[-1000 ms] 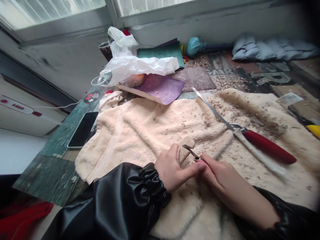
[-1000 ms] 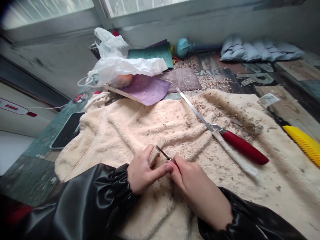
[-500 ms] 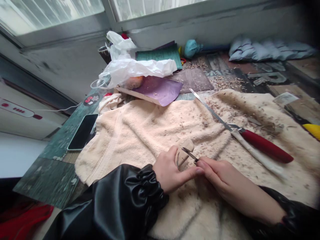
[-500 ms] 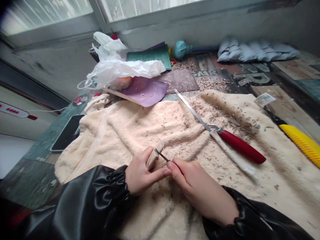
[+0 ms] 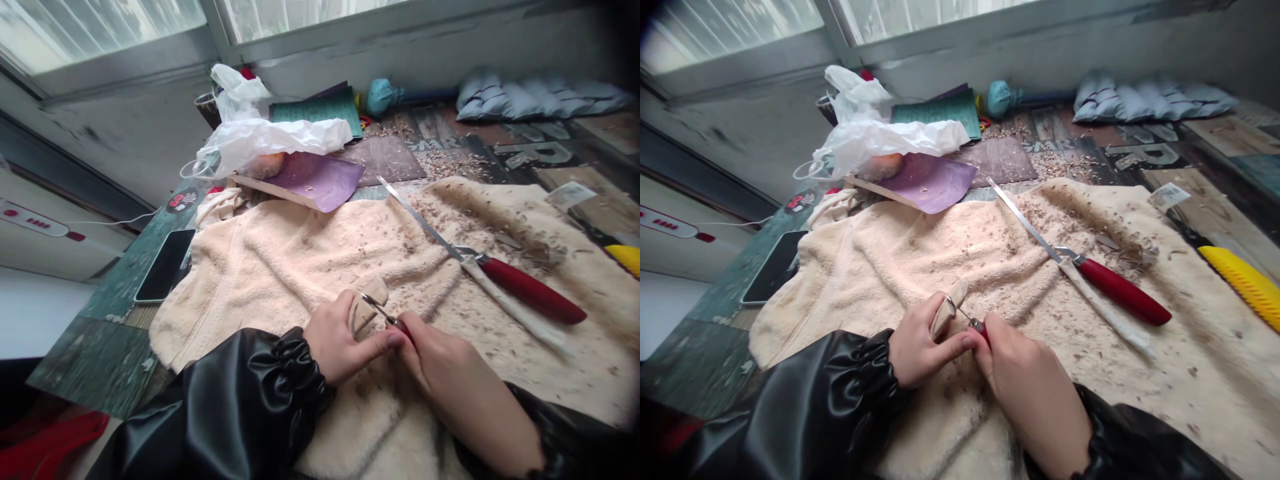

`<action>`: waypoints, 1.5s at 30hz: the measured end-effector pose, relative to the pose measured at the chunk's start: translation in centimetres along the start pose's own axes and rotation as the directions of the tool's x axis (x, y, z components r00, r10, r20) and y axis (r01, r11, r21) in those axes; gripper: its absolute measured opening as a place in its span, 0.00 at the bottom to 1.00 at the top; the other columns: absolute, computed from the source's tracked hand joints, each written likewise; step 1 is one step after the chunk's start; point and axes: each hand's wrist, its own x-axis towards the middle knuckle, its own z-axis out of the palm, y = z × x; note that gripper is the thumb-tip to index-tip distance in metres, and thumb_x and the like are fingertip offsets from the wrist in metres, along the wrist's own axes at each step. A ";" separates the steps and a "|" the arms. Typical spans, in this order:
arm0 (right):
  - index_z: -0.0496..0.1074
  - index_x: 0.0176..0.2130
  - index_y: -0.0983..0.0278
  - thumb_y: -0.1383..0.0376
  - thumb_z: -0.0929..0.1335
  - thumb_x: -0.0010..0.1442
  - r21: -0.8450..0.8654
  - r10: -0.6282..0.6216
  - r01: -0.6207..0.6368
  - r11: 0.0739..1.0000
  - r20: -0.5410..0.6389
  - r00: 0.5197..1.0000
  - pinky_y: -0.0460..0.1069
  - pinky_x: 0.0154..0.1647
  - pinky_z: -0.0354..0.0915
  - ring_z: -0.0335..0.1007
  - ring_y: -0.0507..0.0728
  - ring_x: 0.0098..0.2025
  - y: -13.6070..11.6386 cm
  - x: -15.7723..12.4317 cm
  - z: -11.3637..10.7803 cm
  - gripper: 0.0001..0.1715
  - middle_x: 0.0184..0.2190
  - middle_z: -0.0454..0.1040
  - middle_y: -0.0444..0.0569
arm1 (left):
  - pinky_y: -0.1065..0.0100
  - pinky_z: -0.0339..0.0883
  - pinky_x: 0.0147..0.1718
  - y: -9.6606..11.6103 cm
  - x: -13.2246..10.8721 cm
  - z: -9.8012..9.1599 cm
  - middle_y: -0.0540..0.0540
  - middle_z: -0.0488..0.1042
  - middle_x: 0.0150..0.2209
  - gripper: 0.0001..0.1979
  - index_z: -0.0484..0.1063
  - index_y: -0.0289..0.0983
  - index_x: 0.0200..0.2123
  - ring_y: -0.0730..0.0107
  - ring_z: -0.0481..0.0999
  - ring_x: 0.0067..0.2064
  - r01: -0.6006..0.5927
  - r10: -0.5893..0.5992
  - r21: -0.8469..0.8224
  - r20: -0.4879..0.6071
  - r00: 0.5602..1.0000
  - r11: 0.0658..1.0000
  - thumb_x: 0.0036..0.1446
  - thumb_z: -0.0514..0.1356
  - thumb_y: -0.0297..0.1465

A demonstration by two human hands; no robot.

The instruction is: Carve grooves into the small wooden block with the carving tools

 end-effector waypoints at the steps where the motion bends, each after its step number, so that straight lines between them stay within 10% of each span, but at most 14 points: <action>1: 0.59 0.27 0.59 0.55 0.50 0.68 0.083 0.016 -0.021 0.996 0.063 0.998 0.46 0.15 0.55 0.67 0.53 0.15 0.2 0.1 0.0 0.24 0.15 0.68 0.42 | 0.69 0.49 0.24 -0.1 0.0 0.0 0.55 0.56 0.20 0.26 0.57 0.38 0.25 0.73 0.58 0.24 0.000 0.000 0.009 -0.001 1.000 1.000 0.47 0.58 0.55; 8: 0.61 0.27 0.59 0.56 0.53 0.67 0.371 0.018 -0.165 0.914 0.370 0.929 0.47 0.23 0.60 0.69 0.53 0.22 0.9 1.0 -1.1 0.21 0.20 0.71 0.42 | 0.70 0.50 0.23 -0.4 -0.3 0.4 0.55 0.57 0.20 0.24 0.59 0.38 0.27 0.74 0.58 0.23 -0.061 0.060 -0.023 -0.040 0.997 0.998 0.47 0.59 0.53; 16: 0.60 0.25 0.60 0.55 0.51 0.68 0.405 -0.037 -0.165 0.899 0.445 0.895 0.45 0.24 0.59 0.64 0.50 0.22 1.0 1.6 -2.3 0.25 0.20 0.67 0.40 | 0.70 0.50 0.22 -0.6 -0.5 0.5 0.56 0.56 0.19 0.24 0.56 0.38 0.24 0.76 0.56 0.21 -0.093 0.092 -0.037 -0.034 0.995 0.995 0.47 0.60 0.53; 23: 0.62 0.27 0.61 0.55 0.54 0.68 0.156 -0.052 0.035 0.987 0.106 0.993 0.46 0.19 0.56 0.64 0.50 0.17 1.0 0.6 -1.4 0.23 0.17 0.66 0.41 | 0.69 0.51 0.24 -0.3 -0.4 0.2 0.54 0.58 0.21 0.23 0.57 0.38 0.26 0.73 0.60 0.24 -0.050 0.049 -0.007 -0.030 0.998 0.999 0.49 0.59 0.52; 30: 0.59 0.25 0.60 0.54 0.53 0.68 -0.172 -0.069 0.050 0.984 -0.105 0.992 0.48 0.16 0.50 0.63 0.52 0.14 -0.2 -0.4 -0.8 0.24 0.16 0.63 0.41 | 0.69 0.51 0.24 -0.1 -0.3 0.0 0.54 0.59 0.21 0.27 0.56 0.38 0.26 0.72 0.60 0.24 -0.008 0.008 0.042 0.005 1.000 0.999 0.49 0.55 0.57; 39: 0.62 0.27 0.60 0.57 0.54 0.67 0.311 0.035 -0.172 0.935 0.403 0.914 0.46 0.23 0.59 0.68 0.52 0.22 1.4 0.6 -1.0 0.21 0.20 0.71 0.43 | 0.67 0.56 0.25 -0.7 -0.3 0.4 0.50 0.66 0.23 0.27 0.61 0.38 0.30 0.66 0.67 0.25 -0.019 0.015 0.212 0.023 1.000 0.977 0.49 0.54 0.58; 45: 0.61 0.25 0.61 0.55 0.53 0.68 0.355 0.010 -0.177 0.918 0.425 0.905 0.45 0.23 0.58 0.66 0.51 0.21 1.2 1.3 -1.4 0.24 0.20 0.69 0.42 | 0.67 0.56 0.27 -0.9 -0.3 0.2 0.51 0.66 0.24 0.26 0.60 0.38 0.30 0.67 0.66 0.26 -0.016 0.015 0.175 0.012 1.000 0.984 0.49 0.55 0.57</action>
